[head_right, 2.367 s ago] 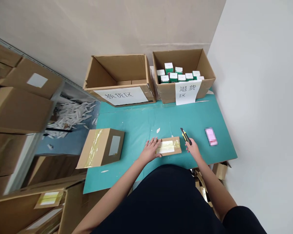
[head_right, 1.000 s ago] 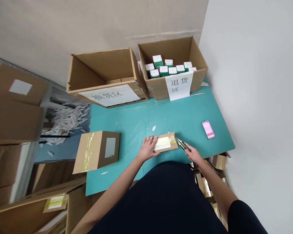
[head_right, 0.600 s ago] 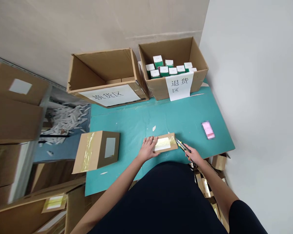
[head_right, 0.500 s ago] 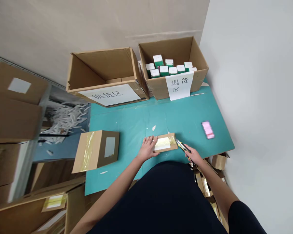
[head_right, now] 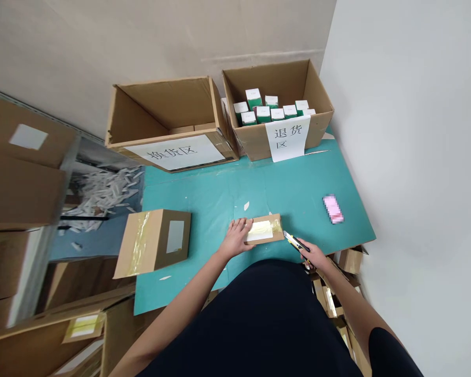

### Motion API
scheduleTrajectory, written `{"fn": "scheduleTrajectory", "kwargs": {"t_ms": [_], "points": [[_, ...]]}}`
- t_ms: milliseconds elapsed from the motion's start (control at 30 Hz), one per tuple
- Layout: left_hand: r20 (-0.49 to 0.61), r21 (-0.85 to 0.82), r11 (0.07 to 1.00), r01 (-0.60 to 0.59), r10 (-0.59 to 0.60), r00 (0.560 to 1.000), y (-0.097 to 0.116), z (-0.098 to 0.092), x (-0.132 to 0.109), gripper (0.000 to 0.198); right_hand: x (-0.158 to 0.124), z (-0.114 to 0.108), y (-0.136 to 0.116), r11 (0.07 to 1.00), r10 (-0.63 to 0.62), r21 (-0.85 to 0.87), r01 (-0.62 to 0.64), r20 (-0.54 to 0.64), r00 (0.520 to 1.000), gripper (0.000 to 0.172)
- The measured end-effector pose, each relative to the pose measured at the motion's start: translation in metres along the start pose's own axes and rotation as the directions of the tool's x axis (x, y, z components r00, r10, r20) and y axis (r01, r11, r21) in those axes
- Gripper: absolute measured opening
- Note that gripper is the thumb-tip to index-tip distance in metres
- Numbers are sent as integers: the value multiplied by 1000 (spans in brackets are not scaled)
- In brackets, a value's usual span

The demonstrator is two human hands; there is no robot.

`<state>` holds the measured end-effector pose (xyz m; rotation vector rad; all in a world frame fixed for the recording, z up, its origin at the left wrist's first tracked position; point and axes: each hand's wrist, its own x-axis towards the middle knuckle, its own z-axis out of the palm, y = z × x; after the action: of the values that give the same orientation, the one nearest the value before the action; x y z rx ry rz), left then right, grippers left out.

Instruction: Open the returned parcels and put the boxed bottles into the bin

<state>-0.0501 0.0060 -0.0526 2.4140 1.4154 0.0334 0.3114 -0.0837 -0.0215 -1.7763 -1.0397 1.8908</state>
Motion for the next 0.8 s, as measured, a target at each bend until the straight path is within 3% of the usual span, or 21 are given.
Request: {"fn": "scheduleTrajectory", "kwargs": {"t_ms": [233,533,800], "points": [[-21,-11,1000,-5,5,1000,-2,5,-5,103,19,-2,-7,986,-71,143,85,-104,992,84],[-15,-27,1000,-8,8,1000,-1,2,-4,102,43,1,-26,987,-121,104,124,-31,992,83],[-4,-45,999,1,-1,1000,-1,2,-4,103,40,6,-16,992,-77,97,83,-59,995,86]]}}
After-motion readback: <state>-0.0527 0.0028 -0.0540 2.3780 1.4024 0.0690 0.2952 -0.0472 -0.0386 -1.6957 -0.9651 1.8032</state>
